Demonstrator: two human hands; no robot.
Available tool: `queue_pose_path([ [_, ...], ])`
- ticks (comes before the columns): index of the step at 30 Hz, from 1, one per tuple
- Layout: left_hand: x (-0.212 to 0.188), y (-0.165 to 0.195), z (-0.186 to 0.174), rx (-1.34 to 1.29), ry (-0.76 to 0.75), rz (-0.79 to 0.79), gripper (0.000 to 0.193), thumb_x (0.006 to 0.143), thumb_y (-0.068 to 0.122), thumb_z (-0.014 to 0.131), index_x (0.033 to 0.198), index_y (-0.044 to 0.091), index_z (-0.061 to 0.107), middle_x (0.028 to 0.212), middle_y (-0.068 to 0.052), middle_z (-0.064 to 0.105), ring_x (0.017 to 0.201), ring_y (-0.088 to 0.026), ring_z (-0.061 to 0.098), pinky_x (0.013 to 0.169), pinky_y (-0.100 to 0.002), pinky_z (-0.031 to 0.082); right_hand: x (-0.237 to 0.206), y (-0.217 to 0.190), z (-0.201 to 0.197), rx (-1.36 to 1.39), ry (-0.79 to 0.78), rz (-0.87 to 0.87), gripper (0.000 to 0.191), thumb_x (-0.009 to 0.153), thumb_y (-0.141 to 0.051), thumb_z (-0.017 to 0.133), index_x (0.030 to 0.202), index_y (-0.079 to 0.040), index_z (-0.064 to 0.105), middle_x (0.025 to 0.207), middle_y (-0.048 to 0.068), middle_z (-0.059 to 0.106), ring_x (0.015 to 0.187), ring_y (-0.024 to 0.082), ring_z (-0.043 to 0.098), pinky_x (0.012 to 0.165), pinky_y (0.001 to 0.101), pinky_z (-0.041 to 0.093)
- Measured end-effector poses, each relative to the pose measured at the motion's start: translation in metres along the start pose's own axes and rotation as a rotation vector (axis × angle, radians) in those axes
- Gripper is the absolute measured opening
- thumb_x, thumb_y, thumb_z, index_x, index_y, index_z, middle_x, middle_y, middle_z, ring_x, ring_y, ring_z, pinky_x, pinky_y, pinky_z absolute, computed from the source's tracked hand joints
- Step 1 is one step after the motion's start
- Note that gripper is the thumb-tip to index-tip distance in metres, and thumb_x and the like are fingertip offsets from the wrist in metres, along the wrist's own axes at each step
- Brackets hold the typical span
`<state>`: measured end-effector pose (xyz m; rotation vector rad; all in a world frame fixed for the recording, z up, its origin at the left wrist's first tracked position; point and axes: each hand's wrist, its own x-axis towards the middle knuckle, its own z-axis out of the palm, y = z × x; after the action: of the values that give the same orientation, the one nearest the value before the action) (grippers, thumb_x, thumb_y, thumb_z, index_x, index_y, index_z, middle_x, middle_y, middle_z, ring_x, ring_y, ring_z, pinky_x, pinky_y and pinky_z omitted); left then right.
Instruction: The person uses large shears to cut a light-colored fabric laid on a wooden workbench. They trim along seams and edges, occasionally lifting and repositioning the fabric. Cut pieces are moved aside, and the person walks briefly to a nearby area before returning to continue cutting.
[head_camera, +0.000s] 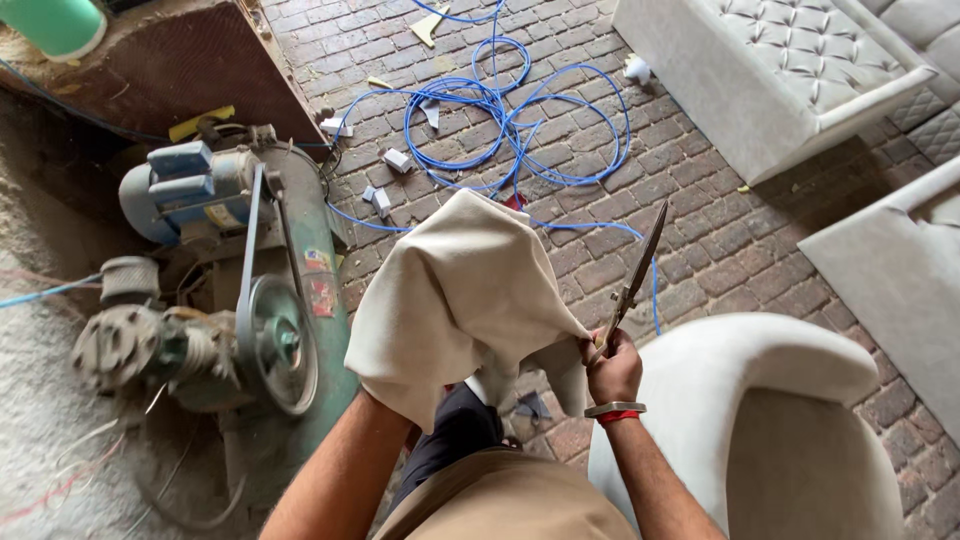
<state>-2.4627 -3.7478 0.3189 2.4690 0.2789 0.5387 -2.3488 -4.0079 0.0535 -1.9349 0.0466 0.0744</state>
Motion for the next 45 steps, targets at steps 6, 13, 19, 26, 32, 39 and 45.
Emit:
queue_pose_path([
  [6,0.176,-0.090,0.060,-1.674,0.010,-0.503,0.036,0.086,0.024,0.081,0.112,0.003,0.070,0.105,-0.013,0.070,0.096,-0.027,0.064,0.083,-0.041,0.053,0.188,-0.002,0.068,0.210,-0.089,-0.002,0.010,0.087,-0.007,0.075,0.093,-0.006,0.067,0.077,0.000,0.064,0.064,0.008,0.057,0.058,0.0249,0.048],
  [13,0.371,-0.176,0.078,-1.700,0.084,-0.919,0.036,0.091,0.026,0.067,0.120,0.004,0.068,0.115,-0.009,0.071,0.106,-0.023,0.065,0.093,-0.038,0.051,0.402,-0.101,0.133,0.272,-0.033,-0.002,0.012,0.085,-0.003,0.072,0.095,-0.008,0.067,0.082,-0.002,0.064,0.067,0.007,0.059,0.058,0.0260,0.051],
  [19,0.490,-0.236,0.115,-1.665,0.071,-1.015,0.041,0.091,0.027,0.058,0.124,0.005,0.066,0.119,-0.009,0.071,0.111,-0.025,0.065,0.097,-0.042,0.050,0.575,-0.211,0.198,0.386,0.078,-0.177,0.013,0.090,-0.003,0.074,0.098,-0.008,0.066,0.090,-0.001,0.064,0.073,0.009,0.061,0.064,0.0255,0.053],
  [26,0.611,-0.411,0.253,-1.744,0.073,-1.115,0.047,0.090,0.028,0.048,0.128,0.007,0.063,0.123,-0.009,0.071,0.116,-0.027,0.065,0.102,-0.046,0.049,0.826,-0.314,0.259,0.731,0.025,-0.268,0.017,0.094,0.010,0.068,0.105,-0.004,0.065,0.094,0.007,0.065,0.073,0.015,0.061,0.063,0.0261,0.049],
  [32,0.722,-0.525,0.324,-1.994,-0.120,-0.898,0.051,0.090,0.031,0.044,0.130,0.006,0.063,0.122,-0.009,0.074,0.117,-0.026,0.066,0.103,-0.046,0.051,0.948,-0.363,0.293,0.835,-0.007,-0.252,0.019,0.095,0.014,0.071,0.101,-0.002,0.062,0.089,0.008,0.063,0.071,0.019,0.061,0.063,0.0289,0.050],
  [39,1.001,-0.565,0.439,-1.357,-0.144,-0.856,0.025,0.097,0.024,0.067,0.116,0.007,0.069,0.091,-0.004,0.071,0.079,-0.014,0.069,0.075,-0.034,0.058,1.104,-0.393,0.333,0.684,0.046,-0.269,0.022,0.095,0.014,0.073,0.107,-0.002,0.064,0.091,0.006,0.065,0.070,0.019,0.062,0.063,0.0291,0.052],
  [45,1.174,-0.603,0.470,-1.439,-0.078,-0.710,0.020,0.098,0.020,0.069,0.110,0.004,0.070,0.086,-0.002,0.071,0.071,-0.011,0.065,0.069,-0.029,0.055,1.249,-0.413,0.371,0.680,0.090,-0.256,0.024,0.095,0.015,0.073,0.110,-0.002,0.065,0.093,0.006,0.066,0.074,0.018,0.066,0.067,0.0282,0.056],
])
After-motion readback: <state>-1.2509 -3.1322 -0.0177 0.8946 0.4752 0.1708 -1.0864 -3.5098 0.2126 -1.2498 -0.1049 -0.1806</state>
